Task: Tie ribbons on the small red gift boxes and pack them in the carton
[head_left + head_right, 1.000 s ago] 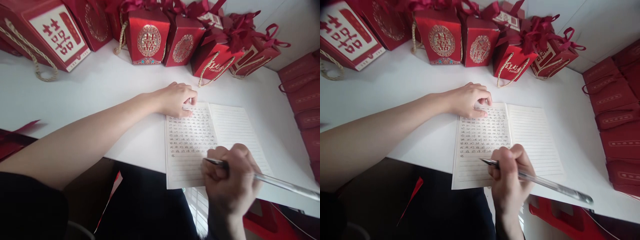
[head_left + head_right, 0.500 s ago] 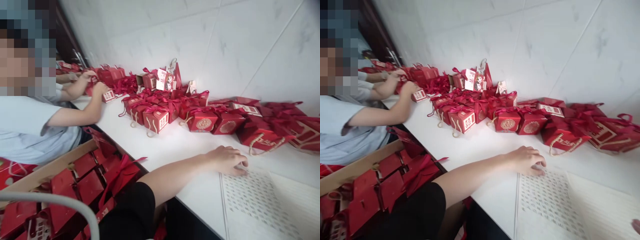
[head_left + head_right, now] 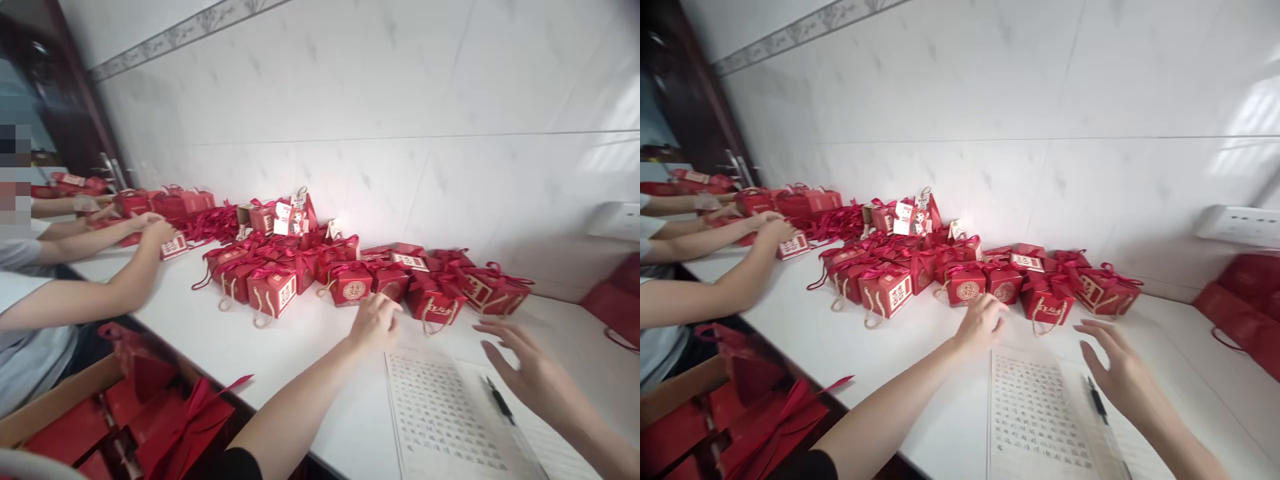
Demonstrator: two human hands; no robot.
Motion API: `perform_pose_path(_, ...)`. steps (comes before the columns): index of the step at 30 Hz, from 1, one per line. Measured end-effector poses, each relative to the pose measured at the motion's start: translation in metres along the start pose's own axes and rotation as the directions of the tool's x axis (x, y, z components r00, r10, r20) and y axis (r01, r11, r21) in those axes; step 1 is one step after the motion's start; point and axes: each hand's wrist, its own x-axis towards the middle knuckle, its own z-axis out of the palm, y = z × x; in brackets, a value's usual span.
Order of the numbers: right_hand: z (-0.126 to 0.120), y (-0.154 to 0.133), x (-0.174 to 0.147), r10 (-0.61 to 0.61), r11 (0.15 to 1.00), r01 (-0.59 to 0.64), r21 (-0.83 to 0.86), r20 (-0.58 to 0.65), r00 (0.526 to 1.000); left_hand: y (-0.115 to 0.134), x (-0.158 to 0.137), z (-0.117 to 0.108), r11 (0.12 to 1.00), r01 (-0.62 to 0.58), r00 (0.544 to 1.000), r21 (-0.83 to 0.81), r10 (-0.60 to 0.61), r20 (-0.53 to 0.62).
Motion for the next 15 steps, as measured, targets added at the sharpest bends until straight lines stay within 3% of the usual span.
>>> perform_pose_path(2,0.016,0.005,0.007,0.085,0.995,-0.086,0.059,0.009,0.996,-0.007,0.004,-0.009,0.999,0.035,0.980,0.002,-0.034,-0.195)
perform_pose_path(4,0.028,0.012,0.006,0.161,0.980,-0.162,0.118,0.023,0.987,-0.018,0.009,-0.017,0.990,0.138,0.899,-0.033,-0.139,-0.414)
perform_pose_path(5,0.032,0.016,0.004,0.181,0.974,-0.183,0.137,0.031,0.983,-0.024,0.011,-0.022,0.973,0.219,0.831,-0.073,-0.225,-0.509)
perform_pose_path(7,0.035,0.022,-0.003,0.196,0.968,-0.200,0.153,0.039,0.980,-0.037,0.017,-0.030,0.892,0.409,0.651,-0.194,-0.434,-0.622)
perform_pose_path(9,0.035,0.024,-0.009,0.224,0.961,-0.228,0.154,0.043,0.974,-0.050,0.020,-0.038,0.785,0.544,0.495,-0.297,-0.586,-0.642)
perform_pose_path(10,0.034,0.024,-0.010,0.244,0.957,-0.250,0.150,0.056,0.968,-0.055,0.021,-0.041,0.746,0.580,0.449,-0.326,-0.627,-0.637)
perform_pose_path(12,0.033,0.022,-0.011,0.272,0.950,-0.284,0.129,0.101,0.957,-0.064,0.021,-0.044,0.714,0.610,0.416,-0.343,-0.657,-0.628)
perform_pose_path(15,0.034,0.019,-0.009,0.262,0.956,-0.280,0.093,0.166,0.951,-0.068,0.016,-0.044,0.710,0.620,0.414,-0.334,-0.657,-0.630)
